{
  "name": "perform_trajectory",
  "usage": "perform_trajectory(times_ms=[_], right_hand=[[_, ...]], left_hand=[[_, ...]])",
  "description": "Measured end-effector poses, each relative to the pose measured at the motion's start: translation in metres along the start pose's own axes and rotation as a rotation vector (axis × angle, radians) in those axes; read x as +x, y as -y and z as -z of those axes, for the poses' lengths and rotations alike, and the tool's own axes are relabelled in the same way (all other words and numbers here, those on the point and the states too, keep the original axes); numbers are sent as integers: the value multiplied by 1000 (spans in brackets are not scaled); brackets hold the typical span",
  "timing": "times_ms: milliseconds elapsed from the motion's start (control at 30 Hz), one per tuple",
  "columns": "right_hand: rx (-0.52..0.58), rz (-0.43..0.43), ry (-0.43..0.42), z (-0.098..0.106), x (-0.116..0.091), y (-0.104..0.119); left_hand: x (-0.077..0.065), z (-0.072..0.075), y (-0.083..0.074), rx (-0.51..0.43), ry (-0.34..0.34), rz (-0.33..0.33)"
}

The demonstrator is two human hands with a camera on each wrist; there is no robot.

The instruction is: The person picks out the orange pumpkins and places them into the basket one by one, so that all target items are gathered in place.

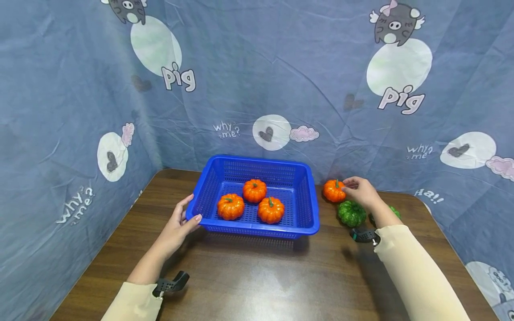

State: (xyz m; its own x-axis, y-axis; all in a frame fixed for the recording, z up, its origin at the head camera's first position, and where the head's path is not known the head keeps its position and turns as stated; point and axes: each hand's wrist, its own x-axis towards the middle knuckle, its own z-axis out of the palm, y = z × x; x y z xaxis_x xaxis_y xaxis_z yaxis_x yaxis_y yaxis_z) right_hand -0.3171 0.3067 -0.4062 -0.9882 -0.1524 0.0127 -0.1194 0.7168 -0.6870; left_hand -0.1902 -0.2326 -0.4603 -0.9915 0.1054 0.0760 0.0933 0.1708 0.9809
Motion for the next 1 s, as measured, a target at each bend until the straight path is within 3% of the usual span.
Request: perform_trajectory(times_ms=[433,1000], right_hand=[[-11,-102,75,-1,13,-10],[118,-187,142,-1,18,-12]], left_hand=[[1,0,2,27,-1,7],[1,0,3,6,0,-5]])
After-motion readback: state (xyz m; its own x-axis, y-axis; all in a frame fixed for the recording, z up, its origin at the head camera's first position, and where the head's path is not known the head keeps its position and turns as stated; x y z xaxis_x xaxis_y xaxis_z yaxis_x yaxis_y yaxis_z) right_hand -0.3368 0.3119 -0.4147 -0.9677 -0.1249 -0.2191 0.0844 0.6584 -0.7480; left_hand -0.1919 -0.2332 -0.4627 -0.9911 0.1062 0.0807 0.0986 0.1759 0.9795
